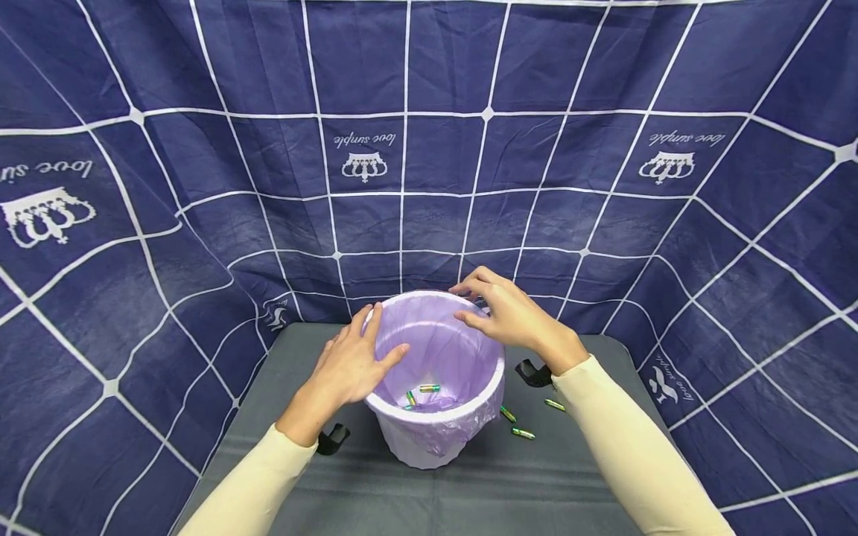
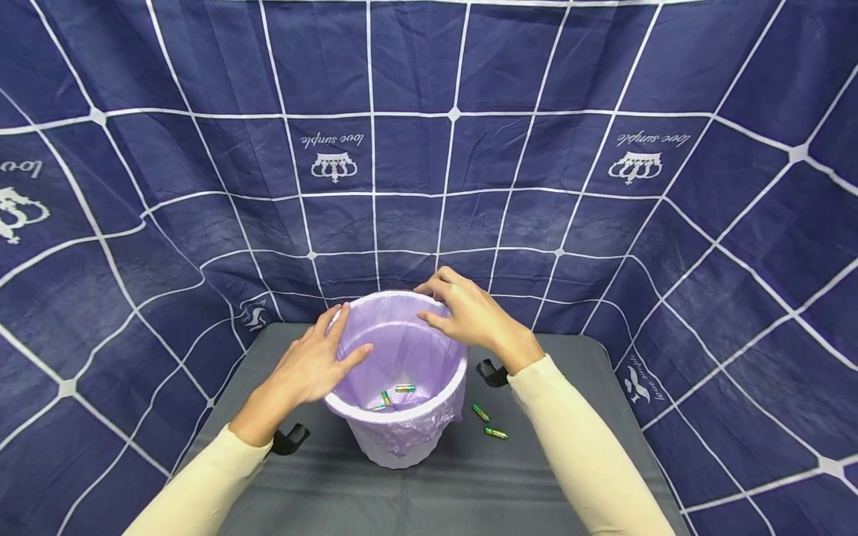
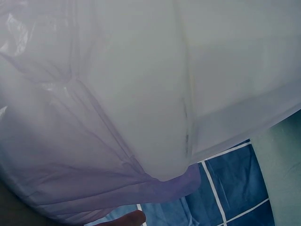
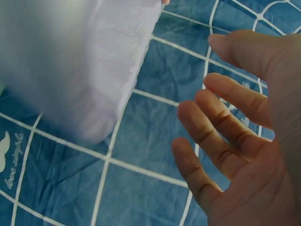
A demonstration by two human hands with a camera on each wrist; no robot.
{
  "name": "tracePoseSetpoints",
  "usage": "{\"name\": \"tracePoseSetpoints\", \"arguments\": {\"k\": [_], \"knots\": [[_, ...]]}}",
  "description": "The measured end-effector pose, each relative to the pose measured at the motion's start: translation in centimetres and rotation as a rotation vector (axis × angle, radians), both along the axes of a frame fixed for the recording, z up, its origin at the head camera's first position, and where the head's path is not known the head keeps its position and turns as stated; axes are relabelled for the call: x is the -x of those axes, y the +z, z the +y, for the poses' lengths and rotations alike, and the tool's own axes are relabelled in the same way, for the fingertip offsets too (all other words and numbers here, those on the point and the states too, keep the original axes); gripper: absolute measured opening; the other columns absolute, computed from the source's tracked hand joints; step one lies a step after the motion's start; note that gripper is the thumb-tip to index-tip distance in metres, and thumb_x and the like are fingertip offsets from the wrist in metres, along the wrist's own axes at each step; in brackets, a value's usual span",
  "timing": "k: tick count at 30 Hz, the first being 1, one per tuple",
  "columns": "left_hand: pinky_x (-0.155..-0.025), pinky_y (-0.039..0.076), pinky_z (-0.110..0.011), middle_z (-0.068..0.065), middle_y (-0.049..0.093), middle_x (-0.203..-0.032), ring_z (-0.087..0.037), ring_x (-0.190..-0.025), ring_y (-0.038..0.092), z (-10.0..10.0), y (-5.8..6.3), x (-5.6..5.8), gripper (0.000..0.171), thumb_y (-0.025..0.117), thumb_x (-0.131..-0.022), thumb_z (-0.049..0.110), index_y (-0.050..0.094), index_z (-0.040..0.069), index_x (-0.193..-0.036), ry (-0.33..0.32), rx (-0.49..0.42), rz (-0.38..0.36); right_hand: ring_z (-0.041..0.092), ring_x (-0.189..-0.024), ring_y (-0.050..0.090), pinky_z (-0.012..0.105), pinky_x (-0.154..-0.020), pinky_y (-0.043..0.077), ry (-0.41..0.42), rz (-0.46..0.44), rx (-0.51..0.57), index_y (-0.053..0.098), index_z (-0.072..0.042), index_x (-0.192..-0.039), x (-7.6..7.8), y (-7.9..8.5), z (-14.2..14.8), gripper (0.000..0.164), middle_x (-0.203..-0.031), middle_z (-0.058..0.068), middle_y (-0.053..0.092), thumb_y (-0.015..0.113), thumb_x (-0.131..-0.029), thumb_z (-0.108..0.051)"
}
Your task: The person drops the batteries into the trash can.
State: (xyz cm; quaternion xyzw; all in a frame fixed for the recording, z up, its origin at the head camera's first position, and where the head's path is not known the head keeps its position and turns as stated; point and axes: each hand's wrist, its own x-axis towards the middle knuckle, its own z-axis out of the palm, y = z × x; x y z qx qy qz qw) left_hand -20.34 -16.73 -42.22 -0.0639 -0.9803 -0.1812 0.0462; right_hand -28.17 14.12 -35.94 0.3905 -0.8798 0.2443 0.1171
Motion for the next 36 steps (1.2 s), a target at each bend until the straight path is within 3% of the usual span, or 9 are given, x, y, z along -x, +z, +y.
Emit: {"name": "tracePoseSetpoints", "arguments": {"k": [7,15,20,24,36], "knots": [[-0.129,0.04,-0.082,-0.019,0.025,-0.194,-0.058,-0.165,0.049,0.0,0.2,-0.1,0.103,0.055,-0.113,0.075,0.02,0.013,-0.188,-0.005,0.005,-0.008,0.029,-0.117,0.082,0.045,-0.092,0.065,-0.039,0.001,0.072,0.082,-0.011,-0.142,-0.6,-1.8,2.9,0.034,-0.134,0.009,0.077,0.083,-0.11,-0.022],[-0.129,0.041,-0.082,-0.019,0.026,-0.193,-0.058,-0.164,0.05,0.3,0.0,0.0,0.103,0.055,-0.114,0.074,0.021,0.012,-0.188,-0.007,0.005,-0.013,0.021,-0.104,0.079,0.036,-0.085,0.061,-0.088,0.027,0.127,0.084,-0.014,-0.136,-1.1,-5.1,6.4,0.028,-0.125,0.002,0.079,0.085,-0.108,-0.015],[-0.129,0.041,-0.081,-0.019,0.025,-0.194,-0.058,-0.164,0.049,0.2,0.0,-0.1,0.103,0.054,-0.114,0.075,0.02,0.012,-0.188,-0.004,0.013,-0.012,0.018,-0.1,0.079,0.044,-0.089,0.068,-0.086,0.036,0.153,0.084,-0.011,-0.133,-1.2,-7.2,8.1,0.028,-0.125,0.006,0.08,0.087,-0.105,-0.01],[-0.129,0.041,-0.081,-0.019,0.025,-0.194,-0.058,-0.164,0.049,0.1,0.1,-0.1,0.104,0.054,-0.113,0.076,0.02,0.012,-0.188,-0.003,0.011,-0.01,0.016,-0.1,0.078,0.05,-0.093,0.069,-0.096,0.012,0.146,0.083,-0.009,-0.134,-1.5,-9.1,9.3,0.029,-0.123,0.005,0.079,0.086,-0.105,-0.007],[-0.129,0.041,-0.082,-0.019,0.025,-0.193,-0.057,-0.166,0.049,0.1,0.1,0.1,0.104,0.055,-0.113,0.076,0.021,0.012,-0.188,-0.004,0.005,-0.005,0.006,-0.097,0.073,0.035,-0.088,0.067,-0.116,-0.097,0.133,0.082,-0.011,-0.135,-2.8,-16.3,12.4,0.032,-0.121,0.0,0.078,0.088,-0.104,-0.007]]}}
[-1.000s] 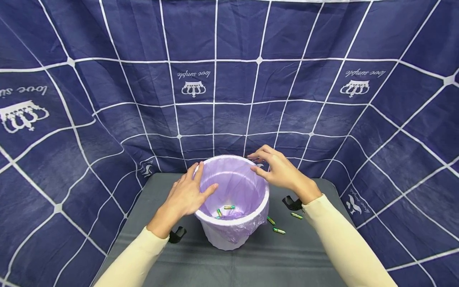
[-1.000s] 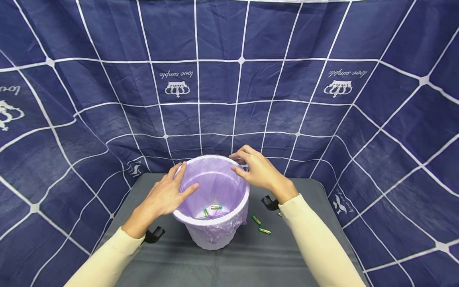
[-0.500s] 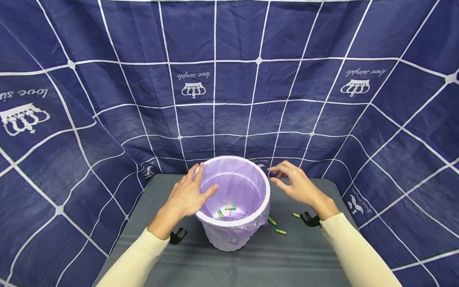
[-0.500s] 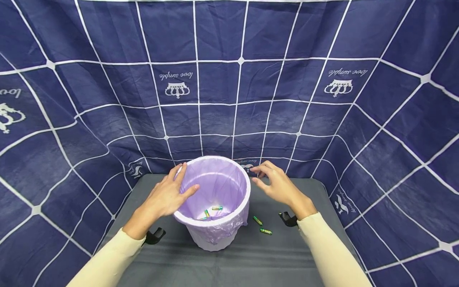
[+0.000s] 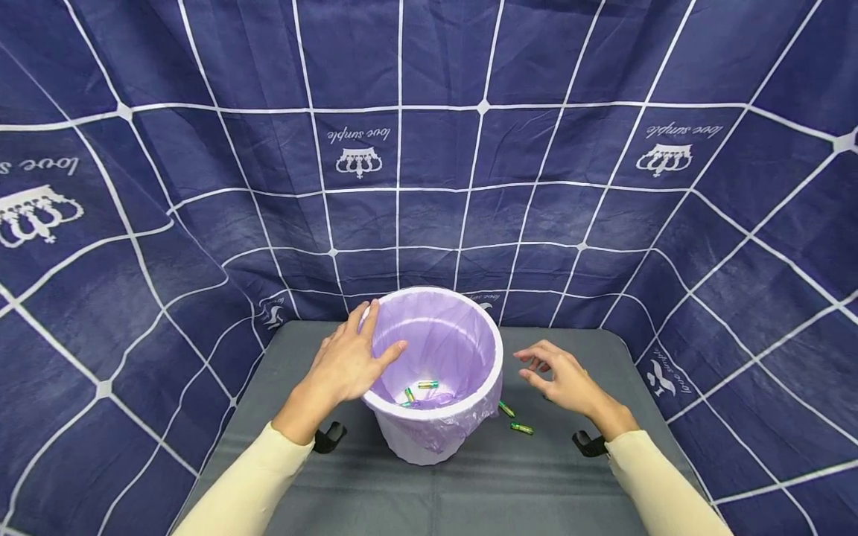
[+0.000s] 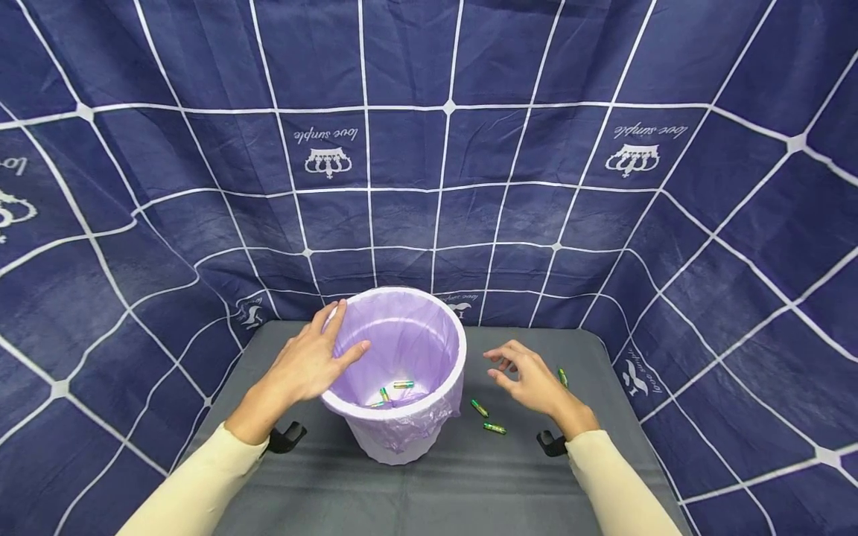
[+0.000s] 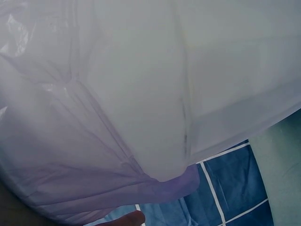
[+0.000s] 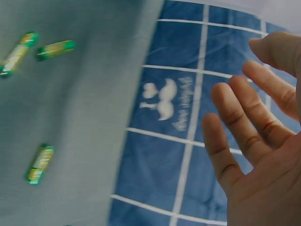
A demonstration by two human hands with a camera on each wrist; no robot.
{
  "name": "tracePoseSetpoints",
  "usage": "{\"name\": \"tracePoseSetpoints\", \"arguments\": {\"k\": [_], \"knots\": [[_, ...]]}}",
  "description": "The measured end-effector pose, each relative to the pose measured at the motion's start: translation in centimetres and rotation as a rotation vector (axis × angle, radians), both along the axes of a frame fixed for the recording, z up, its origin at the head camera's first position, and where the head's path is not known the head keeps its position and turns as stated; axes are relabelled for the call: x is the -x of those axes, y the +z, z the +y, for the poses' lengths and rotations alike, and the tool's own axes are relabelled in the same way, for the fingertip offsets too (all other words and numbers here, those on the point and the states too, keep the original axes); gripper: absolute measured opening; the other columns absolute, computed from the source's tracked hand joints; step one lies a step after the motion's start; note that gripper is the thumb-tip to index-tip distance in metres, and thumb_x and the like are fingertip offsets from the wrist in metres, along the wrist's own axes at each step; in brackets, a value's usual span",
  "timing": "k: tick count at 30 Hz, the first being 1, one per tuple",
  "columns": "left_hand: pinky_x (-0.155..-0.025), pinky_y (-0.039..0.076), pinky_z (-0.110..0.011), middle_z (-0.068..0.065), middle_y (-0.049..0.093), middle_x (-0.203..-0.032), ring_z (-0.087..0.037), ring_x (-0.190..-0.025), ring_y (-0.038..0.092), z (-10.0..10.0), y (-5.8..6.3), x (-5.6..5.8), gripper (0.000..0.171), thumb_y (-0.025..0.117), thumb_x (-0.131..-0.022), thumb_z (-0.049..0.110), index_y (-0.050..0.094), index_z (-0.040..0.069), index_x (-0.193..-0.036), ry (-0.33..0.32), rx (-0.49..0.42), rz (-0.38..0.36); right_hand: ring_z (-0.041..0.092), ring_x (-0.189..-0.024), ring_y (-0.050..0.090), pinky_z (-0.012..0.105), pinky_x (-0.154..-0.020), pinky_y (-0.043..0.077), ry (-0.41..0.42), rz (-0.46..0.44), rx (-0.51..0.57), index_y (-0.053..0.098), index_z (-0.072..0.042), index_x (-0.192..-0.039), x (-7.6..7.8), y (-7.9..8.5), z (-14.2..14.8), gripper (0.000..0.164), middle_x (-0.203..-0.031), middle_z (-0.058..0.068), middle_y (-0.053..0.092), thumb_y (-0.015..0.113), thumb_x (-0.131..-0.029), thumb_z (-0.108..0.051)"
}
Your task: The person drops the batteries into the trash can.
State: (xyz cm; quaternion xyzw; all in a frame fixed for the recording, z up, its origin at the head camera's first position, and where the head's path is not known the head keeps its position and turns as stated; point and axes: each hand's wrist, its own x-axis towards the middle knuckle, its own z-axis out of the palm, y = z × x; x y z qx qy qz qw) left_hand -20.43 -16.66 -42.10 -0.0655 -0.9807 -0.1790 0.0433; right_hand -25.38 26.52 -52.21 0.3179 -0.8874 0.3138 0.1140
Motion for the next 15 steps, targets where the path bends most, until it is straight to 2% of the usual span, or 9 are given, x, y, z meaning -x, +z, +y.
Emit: {"name": "tracePoseSetpoints", "arguments": {"k": [8,12,15], "knots": [[-0.129,0.04,-0.083,-0.018,0.025,-0.194,-0.058,-0.165,0.048,0.1,0.1,0.1,0.103,0.053,-0.113,0.076,0.021,0.013,-0.188,-0.008,-0.007,-0.001,0.003,-0.095,0.071,0.034,-0.083,0.065,-0.02,-0.089,0.02,0.084,-0.014,-0.133,-1.2,-4.1,1.1,0.035,-0.117,-0.003,0.078,0.09,-0.101,-0.003],[-0.13,0.039,-0.083,-0.018,0.025,-0.194,-0.057,-0.166,0.048,0.0,0.1,0.1,0.103,0.054,-0.113,0.076,0.021,0.013,-0.188,0.002,-0.008,-0.006,0.008,-0.096,0.071,0.032,-0.082,0.063,-0.015,-0.139,0.021,0.083,-0.016,-0.133,-1.6,-5.6,1.4,0.033,-0.118,-0.003,0.077,0.091,-0.102,-0.007],[-0.13,0.039,-0.083,-0.017,0.025,-0.194,-0.058,-0.166,0.048,-0.1,0.0,0.0,0.103,0.055,-0.113,0.075,0.021,0.014,-0.188,0.005,-0.011,-0.008,0.014,-0.096,0.072,0.03,-0.08,0.062,-0.005,-0.172,0.027,0.083,-0.015,-0.132,-1.8,-6.5,1.6,0.033,-0.119,0.002,0.078,0.091,-0.101,-0.007]]}}
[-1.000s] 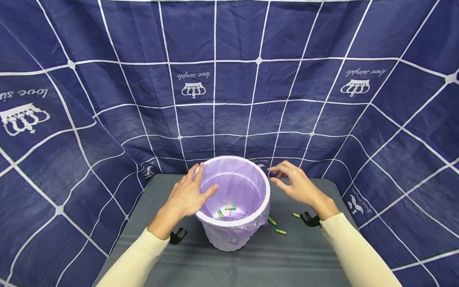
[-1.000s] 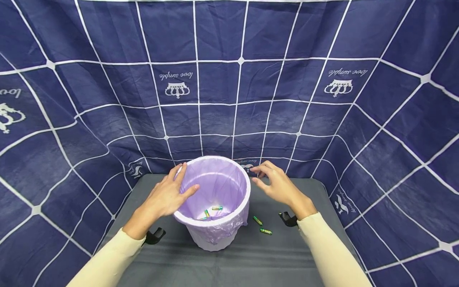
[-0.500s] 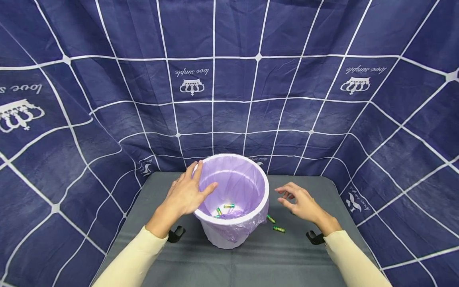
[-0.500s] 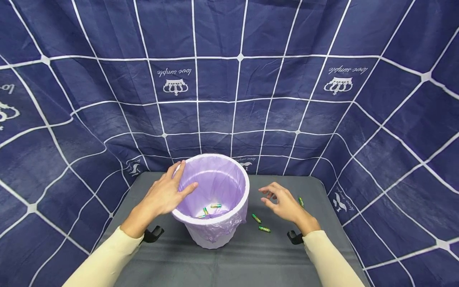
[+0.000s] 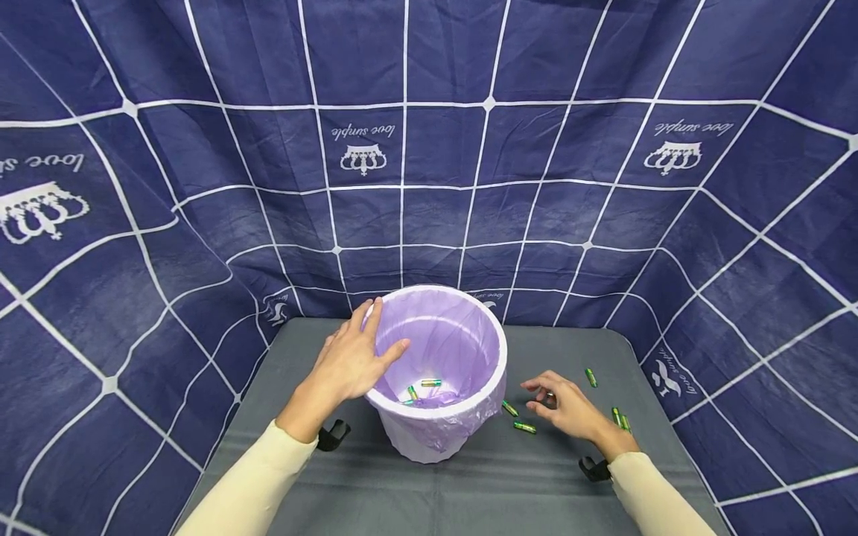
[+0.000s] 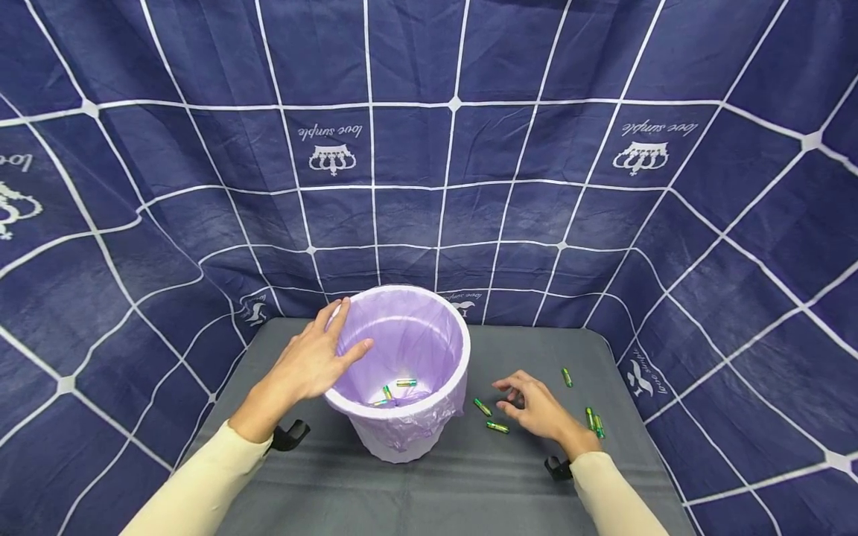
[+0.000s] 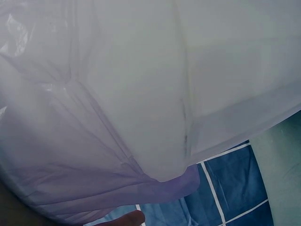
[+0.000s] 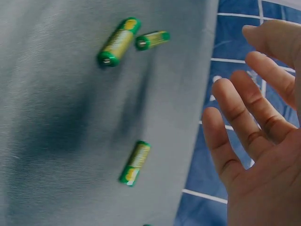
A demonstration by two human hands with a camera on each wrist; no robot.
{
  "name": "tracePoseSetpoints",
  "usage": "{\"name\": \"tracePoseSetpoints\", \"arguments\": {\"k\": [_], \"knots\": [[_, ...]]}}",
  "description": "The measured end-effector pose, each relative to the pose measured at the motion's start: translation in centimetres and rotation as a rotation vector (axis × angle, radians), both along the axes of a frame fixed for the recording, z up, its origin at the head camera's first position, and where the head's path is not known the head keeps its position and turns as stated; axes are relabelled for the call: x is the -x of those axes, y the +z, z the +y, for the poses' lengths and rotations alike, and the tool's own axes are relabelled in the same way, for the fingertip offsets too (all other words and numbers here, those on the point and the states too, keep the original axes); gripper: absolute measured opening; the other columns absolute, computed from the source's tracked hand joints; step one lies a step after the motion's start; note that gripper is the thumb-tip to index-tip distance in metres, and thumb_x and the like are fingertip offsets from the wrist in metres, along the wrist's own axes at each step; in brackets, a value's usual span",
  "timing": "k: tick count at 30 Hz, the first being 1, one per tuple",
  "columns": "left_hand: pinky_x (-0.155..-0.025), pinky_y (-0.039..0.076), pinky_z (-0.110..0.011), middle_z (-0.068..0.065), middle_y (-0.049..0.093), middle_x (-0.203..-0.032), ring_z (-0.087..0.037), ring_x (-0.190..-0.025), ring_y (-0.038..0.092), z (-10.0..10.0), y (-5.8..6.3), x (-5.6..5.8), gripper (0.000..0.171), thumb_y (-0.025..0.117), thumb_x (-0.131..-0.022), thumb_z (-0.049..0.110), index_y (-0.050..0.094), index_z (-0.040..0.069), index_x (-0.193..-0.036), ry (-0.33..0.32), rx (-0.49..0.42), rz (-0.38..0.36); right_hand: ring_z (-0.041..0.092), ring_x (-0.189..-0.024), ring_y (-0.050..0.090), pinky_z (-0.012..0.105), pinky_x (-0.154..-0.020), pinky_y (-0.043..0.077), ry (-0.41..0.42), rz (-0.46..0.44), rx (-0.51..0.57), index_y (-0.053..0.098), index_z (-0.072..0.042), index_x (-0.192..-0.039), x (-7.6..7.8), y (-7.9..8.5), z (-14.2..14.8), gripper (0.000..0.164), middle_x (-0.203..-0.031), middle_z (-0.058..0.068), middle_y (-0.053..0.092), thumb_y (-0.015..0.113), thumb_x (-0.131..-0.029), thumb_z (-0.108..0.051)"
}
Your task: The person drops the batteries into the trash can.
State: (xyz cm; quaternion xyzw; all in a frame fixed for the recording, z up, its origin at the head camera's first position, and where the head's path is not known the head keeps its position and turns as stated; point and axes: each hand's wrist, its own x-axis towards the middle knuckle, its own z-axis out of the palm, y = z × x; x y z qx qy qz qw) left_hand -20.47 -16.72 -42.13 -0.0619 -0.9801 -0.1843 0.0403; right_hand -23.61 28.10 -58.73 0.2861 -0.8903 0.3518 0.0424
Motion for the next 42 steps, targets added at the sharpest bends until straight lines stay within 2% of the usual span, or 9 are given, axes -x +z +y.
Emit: {"name": "tracePoseSetpoints", "arguments": {"k": [4,7,11,17,23,31,36,42], "knots": [[-0.13,0.039,-0.083,-0.017,0.025,-0.194,-0.058,-0.165,0.048,0.0,0.0,0.1,0.103,0.054,-0.113,0.076,0.021,0.014,-0.188,-0.002,0.001,0.007,0.018,-0.096,0.072,0.031,-0.08,0.061,0.022,-0.046,0.004,0.083,-0.01,-0.132,0.0,-1.1,0.3,0.031,-0.122,0.012,0.08,0.091,-0.102,-0.008],[-0.13,0.039,-0.083,-0.017,0.025,-0.194,-0.058,-0.165,0.048,-0.1,0.1,0.1,0.104,0.053,-0.113,0.077,0.02,0.014,-0.188,-0.001,0.001,0.011,0.021,-0.096,0.073,0.031,-0.08,0.061,0.05,-0.073,-0.01,0.082,-0.005,-0.133,0.1,-2.0,0.3,0.032,-0.123,0.015,0.08,0.09,-0.102,-0.01],[-0.13,0.039,-0.083,-0.016,0.025,-0.194,-0.058,-0.165,0.048,-0.2,0.3,0.2,0.103,0.054,-0.113,0.076,0.02,0.015,-0.188,0.001,0.001,0.013,0.022,-0.095,0.072,0.029,-0.08,0.059,0.087,-0.097,-0.02,0.082,-0.003,-0.132,0.2,-3.0,0.3,0.034,-0.12,0.014,0.079,0.091,-0.101,-0.01],[-0.13,0.039,-0.083,-0.017,0.025,-0.194,-0.058,-0.166,0.048,-0.3,0.4,0.2,0.104,0.054,-0.113,0.076,0.02,0.013,-0.188,0.002,0.005,0.011,0.024,-0.094,0.072,0.028,-0.08,0.06,0.121,-0.077,-0.044,0.082,-0.004,-0.131,0.0,-3.9,-0.1,0.034,-0.116,0.01,0.078,0.093,-0.099,-0.01],[-0.13,0.039,-0.083,-0.018,0.025,-0.194,-0.058,-0.166,0.048,-0.4,0.4,0.2,0.103,0.056,-0.113,0.074,0.021,0.014,-0.188,0.008,-0.006,0.018,0.018,-0.094,0.071,0.028,-0.079,0.061,0.152,-0.087,-0.062,0.083,-0.008,-0.133,0.1,-4.3,-0.5,0.037,-0.115,0.007,0.078,0.093,-0.097,-0.007],[-0.13,0.04,-0.082,-0.016,0.025,-0.194,-0.057,-0.165,0.049,-0.3,0.0,-0.1,0.103,0.053,-0.113,0.077,0.021,0.014,-0.188,0.007,0.007,-0.001,0.012,-0.093,0.07,0.027,-0.081,0.064,0.176,-0.172,-0.065,0.084,-0.011,-0.134,-0.8,-4.9,-0.3,0.04,-0.113,0.005,0.074,0.09,-0.097,0.001],[-0.131,0.038,-0.083,-0.016,0.024,-0.195,-0.057,-0.167,0.048,-0.1,-0.2,-0.2,0.104,0.052,-0.113,0.079,0.021,0.015,-0.188,-0.001,-0.004,-0.008,0.003,-0.085,0.064,0.022,-0.074,0.059,0.198,-0.139,-0.062,0.085,-0.008,-0.132,-1.1,-5.4,0.1,0.043,-0.107,0.005,0.072,0.086,-0.093,0.01],[-0.129,0.041,-0.081,-0.017,0.026,-0.194,-0.057,-0.165,0.049,0.0,-0.2,-0.3,0.104,0.053,-0.112,0.079,0.022,0.014,-0.188,0.0,0.003,0.011,-0.003,-0.081,0.062,0.019,-0.069,0.057,0.22,-0.099,-0.069,0.085,-0.005,-0.132,-0.8,-5.6,0.2,0.044,-0.102,0.005,0.07,0.085,-0.091,0.012]]}}
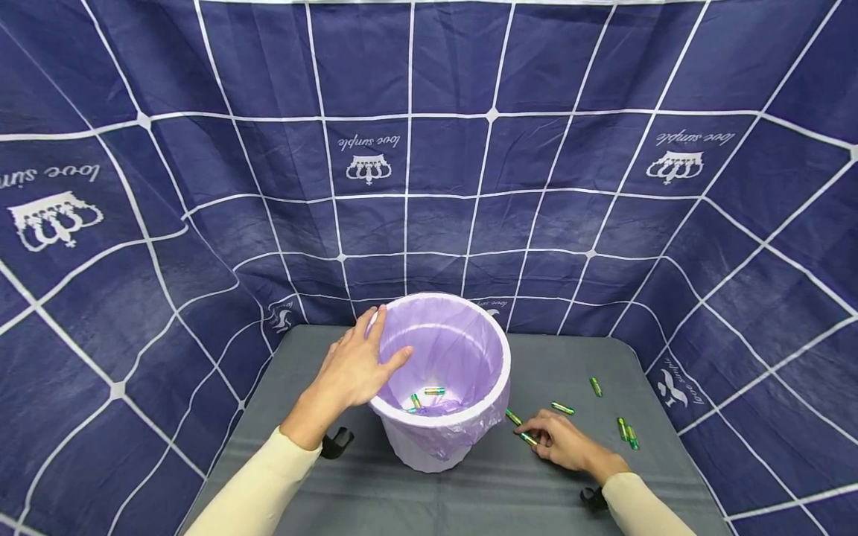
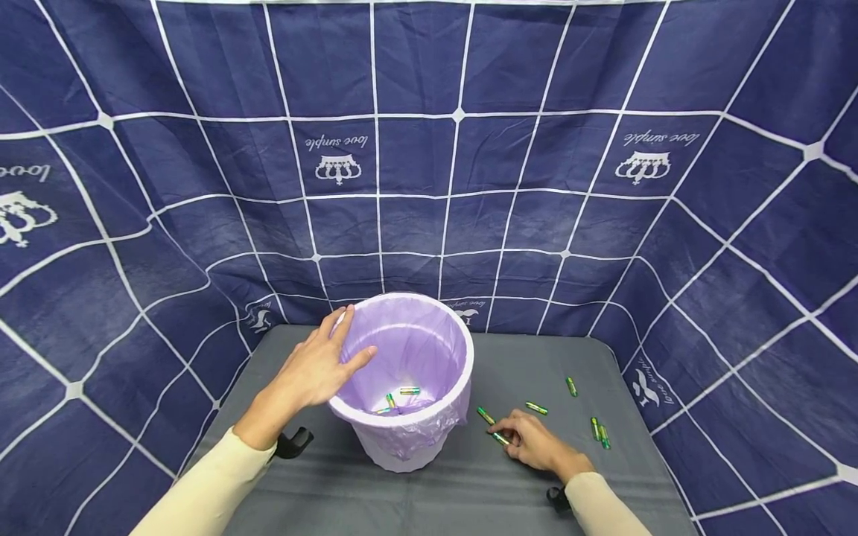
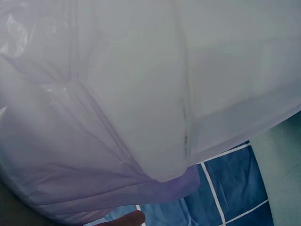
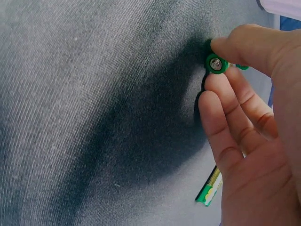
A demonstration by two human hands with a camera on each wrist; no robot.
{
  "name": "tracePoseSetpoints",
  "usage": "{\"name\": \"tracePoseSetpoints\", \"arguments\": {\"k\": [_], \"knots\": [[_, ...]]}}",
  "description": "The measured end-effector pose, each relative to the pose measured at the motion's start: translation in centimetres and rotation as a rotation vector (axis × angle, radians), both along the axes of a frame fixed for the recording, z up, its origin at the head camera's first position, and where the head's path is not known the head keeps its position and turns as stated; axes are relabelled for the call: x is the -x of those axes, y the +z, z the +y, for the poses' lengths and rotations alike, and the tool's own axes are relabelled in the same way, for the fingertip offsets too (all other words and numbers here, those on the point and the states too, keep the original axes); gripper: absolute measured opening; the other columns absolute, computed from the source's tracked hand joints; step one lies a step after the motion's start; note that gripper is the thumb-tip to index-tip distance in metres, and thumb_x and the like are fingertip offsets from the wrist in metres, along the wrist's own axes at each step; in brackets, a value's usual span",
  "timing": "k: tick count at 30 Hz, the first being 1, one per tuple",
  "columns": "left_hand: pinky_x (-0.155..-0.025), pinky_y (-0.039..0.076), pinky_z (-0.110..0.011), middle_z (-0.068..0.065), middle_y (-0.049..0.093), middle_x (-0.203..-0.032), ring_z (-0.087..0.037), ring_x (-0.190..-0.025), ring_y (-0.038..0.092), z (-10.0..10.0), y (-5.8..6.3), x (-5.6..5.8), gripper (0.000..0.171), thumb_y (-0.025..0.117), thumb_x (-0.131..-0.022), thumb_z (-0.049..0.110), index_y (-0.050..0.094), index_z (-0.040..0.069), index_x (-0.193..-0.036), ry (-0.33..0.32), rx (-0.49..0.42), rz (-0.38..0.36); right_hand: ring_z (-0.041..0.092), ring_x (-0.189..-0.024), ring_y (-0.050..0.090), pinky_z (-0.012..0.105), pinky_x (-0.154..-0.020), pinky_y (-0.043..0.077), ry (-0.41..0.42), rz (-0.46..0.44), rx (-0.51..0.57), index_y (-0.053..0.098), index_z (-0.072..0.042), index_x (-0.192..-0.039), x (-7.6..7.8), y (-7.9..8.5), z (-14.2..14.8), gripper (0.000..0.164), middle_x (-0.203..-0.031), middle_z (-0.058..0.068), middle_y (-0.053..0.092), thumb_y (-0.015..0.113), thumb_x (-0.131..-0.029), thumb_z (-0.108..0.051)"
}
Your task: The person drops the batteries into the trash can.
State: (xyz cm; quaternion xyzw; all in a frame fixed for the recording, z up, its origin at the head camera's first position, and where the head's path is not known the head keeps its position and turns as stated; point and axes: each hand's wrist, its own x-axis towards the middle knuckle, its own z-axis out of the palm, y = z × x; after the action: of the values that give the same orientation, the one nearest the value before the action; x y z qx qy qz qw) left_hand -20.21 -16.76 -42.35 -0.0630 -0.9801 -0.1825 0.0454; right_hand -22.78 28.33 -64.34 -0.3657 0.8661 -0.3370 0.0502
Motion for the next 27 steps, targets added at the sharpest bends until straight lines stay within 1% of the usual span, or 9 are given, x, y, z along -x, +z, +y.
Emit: {"name": "tracePoseSetpoints", "arguments": {"k": [4,8,11,14,18,20,22,25,27], "knots": [[-0.129,0.041,-0.081,-0.017,0.026,-0.194,-0.057,-0.164,0.05,0.04,0.06,0.06,0.104,0.051,-0.113,0.079,0.022,0.013,-0.188,-0.004,0.005,0.006,-0.003,-0.08,0.062,0.019,-0.069,0.058,-0.006,-0.001,-0.003,0.084,-0.003,-0.131,0.06,0.06,0.18,0.042,-0.102,0.005,0.07,0.09,-0.091,0.008],[-0.129,0.041,-0.082,-0.017,0.026,-0.194,-0.057,-0.164,0.051,0.0,0.21,0.02,0.104,0.052,-0.112,0.079,0.023,0.013,-0.188,0.0,0.004,0.006,-0.003,-0.079,0.063,0.019,-0.068,0.058,-0.002,-0.034,0.014,0.082,-0.001,-0.133,0.0,0.23,0.38,0.047,-0.104,0.007,0.07,0.095,-0.088,0.005],[-0.13,0.039,-0.082,-0.016,0.024,-0.194,-0.057,-0.165,0.049,-0.06,0.24,-0.03,0.104,0.053,-0.112,0.079,0.022,0.014,-0.188,0.006,-0.002,-0.002,-0.002,-0.078,0.065,0.019,-0.067,0.059,0.009,-0.07,0.032,0.081,0.001,-0.135,-0.07,0.35,0.51,0.051,-0.106,0.01,0.071,0.096,-0.086,0.006],[-0.131,0.038,-0.083,-0.015,0.024,-0.195,-0.058,-0.166,0.048,-0.09,0.22,-0.05,0.104,0.053,-0.112,0.079,0.023,0.015,-0.188,0.01,-0.007,-0.008,0.0,-0.078,0.066,0.019,-0.066,0.059,0.014,-0.075,0.035,0.081,0.002,-0.135,-0.13,0.35,0.65,0.052,-0.108,0.011,0.072,0.096,-0.086,0.005],[-0.13,0.039,-0.083,-0.016,0.025,-0.194,-0.058,-0.165,0.049,-0.05,0.14,-0.02,0.103,0.051,-0.113,0.079,0.023,0.014,-0.188,0.003,0.0,-0.007,0.003,-0.083,0.067,0.018,-0.068,0.058,-0.001,-0.036,0.028,0.083,0.002,-0.131,-0.25,0.2,0.79,0.051,-0.106,0.009,0.074,0.099,-0.083,0.002],[-0.13,0.04,-0.082,-0.017,0.025,-0.194,-0.058,-0.164,0.05,-0.04,0.12,-0.05,0.104,0.051,-0.113,0.079,0.022,0.013,-0.188,0.0,0.003,-0.005,0.003,-0.085,0.066,0.017,-0.068,0.058,-0.012,-0.031,0.027,0.083,0.001,-0.128,-0.29,0.08,0.82,0.049,-0.105,0.006,0.074,0.1,-0.082,0.001],[-0.129,0.04,-0.082,-0.017,0.026,-0.194,-0.058,-0.163,0.051,-0.01,0.09,-0.07,0.104,0.051,-0.113,0.079,0.023,0.013,-0.188,-0.002,0.005,-0.001,0.001,-0.085,0.065,0.016,-0.068,0.057,-0.022,-0.023,0.02,0.084,0.0,-0.126,-0.28,-0.07,0.81,0.047,-0.104,0.005,0.074,0.101,-0.082,0.0],[-0.129,0.041,-0.082,-0.018,0.026,-0.193,-0.058,-0.163,0.051,0.02,0.1,-0.09,0.103,0.052,-0.113,0.078,0.023,0.013,-0.188,-0.002,0.004,0.001,-0.004,-0.081,0.063,0.015,-0.067,0.057,-0.03,-0.036,0.012,0.084,0.0,-0.124,-0.26,-0.18,0.8,0.045,-0.104,0.004,0.072,0.102,-0.083,0.0],[-0.129,0.04,-0.082,-0.017,0.026,-0.194,-0.058,-0.164,0.051,0.03,0.08,-0.08,0.103,0.052,-0.113,0.078,0.023,0.013,-0.188,0.0,0.001,-0.001,-0.005,-0.081,0.062,0.016,-0.068,0.057,-0.033,-0.024,0.003,0.084,-0.001,-0.123,-0.22,-0.2,0.8,0.044,-0.104,0.003,0.072,0.102,-0.083,-0.002]]}}
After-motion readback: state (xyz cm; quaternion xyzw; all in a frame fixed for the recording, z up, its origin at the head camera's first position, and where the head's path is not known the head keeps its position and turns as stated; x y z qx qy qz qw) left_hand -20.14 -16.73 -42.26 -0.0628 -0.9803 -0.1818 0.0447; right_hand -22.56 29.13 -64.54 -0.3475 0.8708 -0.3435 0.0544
